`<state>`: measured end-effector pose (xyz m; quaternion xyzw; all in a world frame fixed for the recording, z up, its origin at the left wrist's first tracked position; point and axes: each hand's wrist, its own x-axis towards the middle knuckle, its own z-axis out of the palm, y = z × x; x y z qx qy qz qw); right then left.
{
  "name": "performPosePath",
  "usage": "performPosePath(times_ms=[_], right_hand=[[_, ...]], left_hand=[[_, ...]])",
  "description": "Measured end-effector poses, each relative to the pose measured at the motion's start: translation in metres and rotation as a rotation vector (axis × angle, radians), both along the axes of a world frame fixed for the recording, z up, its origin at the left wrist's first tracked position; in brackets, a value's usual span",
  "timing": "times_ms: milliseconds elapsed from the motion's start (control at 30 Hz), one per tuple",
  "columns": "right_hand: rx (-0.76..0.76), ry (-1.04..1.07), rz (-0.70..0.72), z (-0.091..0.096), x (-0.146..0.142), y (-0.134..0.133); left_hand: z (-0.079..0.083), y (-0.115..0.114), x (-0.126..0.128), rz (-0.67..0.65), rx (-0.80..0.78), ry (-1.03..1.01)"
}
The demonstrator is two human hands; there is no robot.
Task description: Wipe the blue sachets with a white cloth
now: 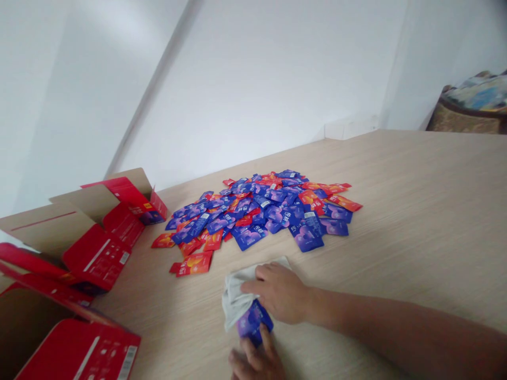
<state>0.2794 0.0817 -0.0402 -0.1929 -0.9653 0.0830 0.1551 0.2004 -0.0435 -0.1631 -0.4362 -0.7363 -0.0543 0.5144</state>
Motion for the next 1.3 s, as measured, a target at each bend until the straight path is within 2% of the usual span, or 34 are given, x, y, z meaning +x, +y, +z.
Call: performPosePath(times_ms=[133, 267, 433, 533, 733, 1100, 1200, 1300], right_hand=[[0.014, -0.084, 0.092, -0.01, -0.002, -0.001], [0.01, -0.103, 0.088, -0.013, -0.003, 0.002], [0.025, -0.113, 0.085, -0.011, -0.003, 0.001], [0.023, -0.105, 0.084, -0.01, -0.003, 0.0], [-0.012, -0.131, 0.083, -0.007, -0.002, -0.002], [0.025, -0.13, 0.071, -0.007, 0.0, -0.009], [0.044, -0.14, 0.116, -0.007, 0.002, -0.008], [0.058, -0.137, 0.225, -0.008, 0.002, -0.008]], left_hand=[[0.007, -0.001, 0.005, 0.03, -0.018, 0.013], [0.011, -0.007, 0.007, 0.03, -0.124, -0.082], [0.017, -0.012, 0.006, -0.007, -0.176, -0.046], [0.018, -0.012, 0.008, -0.007, -0.204, -0.092], [0.013, -0.009, 0.011, 0.028, -0.163, -0.171], [0.003, 0.0, 0.008, 0.025, 0.004, -0.085], [0.003, -0.002, 0.008, 0.02, -0.015, -0.105], [0.0, -0.006, 0.008, 0.006, -0.075, -0.214]])
